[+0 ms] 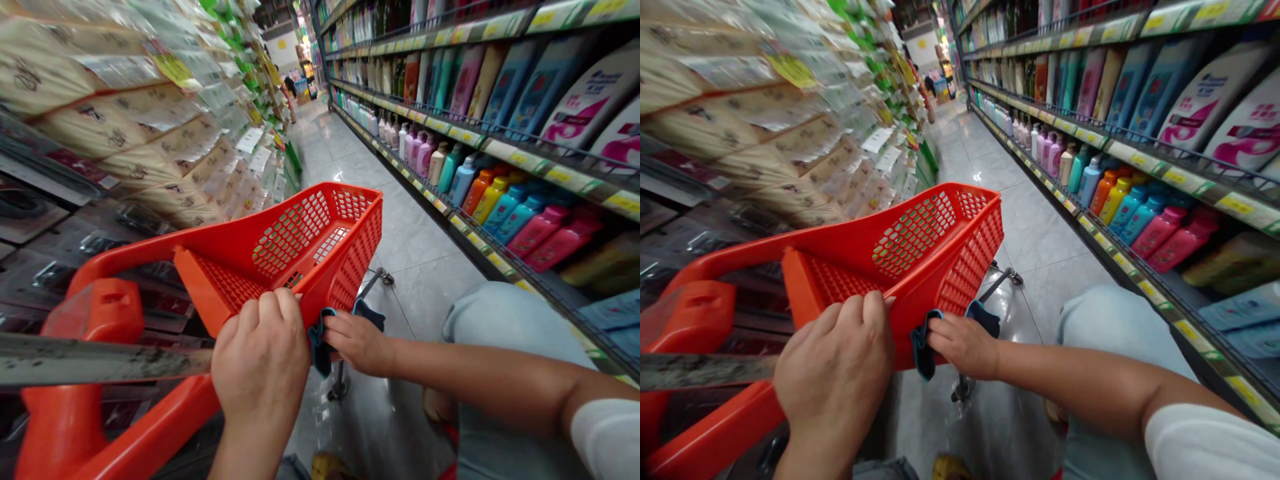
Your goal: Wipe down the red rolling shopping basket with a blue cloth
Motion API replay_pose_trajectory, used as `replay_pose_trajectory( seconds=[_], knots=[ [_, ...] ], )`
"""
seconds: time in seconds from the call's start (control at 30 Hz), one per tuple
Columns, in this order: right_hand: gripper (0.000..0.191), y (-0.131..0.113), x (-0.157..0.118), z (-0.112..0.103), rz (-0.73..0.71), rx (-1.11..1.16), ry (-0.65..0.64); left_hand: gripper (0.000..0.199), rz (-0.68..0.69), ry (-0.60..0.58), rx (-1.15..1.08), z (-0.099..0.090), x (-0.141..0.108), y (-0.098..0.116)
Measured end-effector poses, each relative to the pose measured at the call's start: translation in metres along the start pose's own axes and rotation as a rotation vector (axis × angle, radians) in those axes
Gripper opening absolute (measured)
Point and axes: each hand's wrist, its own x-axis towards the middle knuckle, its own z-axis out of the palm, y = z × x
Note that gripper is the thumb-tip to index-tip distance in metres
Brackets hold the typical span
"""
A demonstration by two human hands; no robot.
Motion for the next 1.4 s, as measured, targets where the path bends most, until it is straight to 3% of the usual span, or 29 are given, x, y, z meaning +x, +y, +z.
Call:
replay_pose_trajectory(
  seconds=[0.07, 0.13, 0.27, 0.33, 0.4, 0.53, 0.73, 0.87, 0.93, 1.0, 1.13, 1.23, 1.33, 1.4],
  knots=[
    [0.028, -0.003, -0.009, 0.008, -0.022, 0.015, -0.080, 0.022, 0.002, -0.007, 0.024, -0.001, 0.001, 0.001],
    [0.031, 0.006, -0.010, 0.011, 0.096, 0.074, -0.029, 0.023, -0.003, 0.006, 0.034, -0.002, 0.001, 0.001],
    [0.028, 0.042, 0.004, 0.010, 0.600, 0.156, 0.389, 0.024, -0.019, 0.025, -0.008, -0.002, -0.001, 0.002],
    [0.023, 0.044, 0.009, 0.015, 0.759, 0.157, 0.531, 0.025, -0.026, 0.019, -0.030, -0.002, -0.002, 0.002],
    [0.023, 0.031, 0.007, 0.025, 0.758, 0.192, 0.510, 0.024, -0.028, 0.014, -0.037, -0.002, -0.002, 0.001],
    [0.039, 0.003, -0.012, 0.048, 0.636, 0.356, 0.314, 0.025, -0.021, -0.011, -0.045, -0.002, -0.002, 0.000],
    [0.026, 0.041, -0.023, 0.063, 1.099, 0.402, 0.423, 0.027, -0.007, -0.016, -0.062, 0.000, -0.003, -0.002],
    [0.027, 0.021, -0.026, 0.073, 1.130, 0.460, 0.362, 0.027, -0.014, -0.004, -0.040, 0.000, -0.003, 0.000],
    [0.027, 0.009, -0.023, 0.073, 1.077, 0.526, 0.343, 0.027, -0.019, -0.007, -0.011, 0.000, -0.003, 0.001],
    [0.027, 0.012, -0.017, 0.068, 1.080, 0.586, 0.374, 0.026, -0.022, -0.011, 0.002, 0.000, -0.002, 0.001],
    [0.029, 0.037, -0.011, 0.061, 1.244, 0.596, 0.458, 0.029, 0.001, -0.023, -0.063, 0.001, -0.002, -0.001],
    [0.031, 0.028, -0.017, 0.070, 1.309, 0.626, 0.441, 0.030, -0.008, -0.026, -0.065, 0.000, -0.002, 0.000],
    [0.027, 0.012, -0.018, 0.073, 1.283, 0.701, 0.404, 0.029, -0.040, -0.024, -0.067, 0.000, -0.002, 0.000],
    [0.026, 0.018, -0.013, 0.063, 1.228, 0.721, 0.434, 0.030, -0.048, -0.036, -0.121, 0.000, -0.003, -0.001]
  ],
)
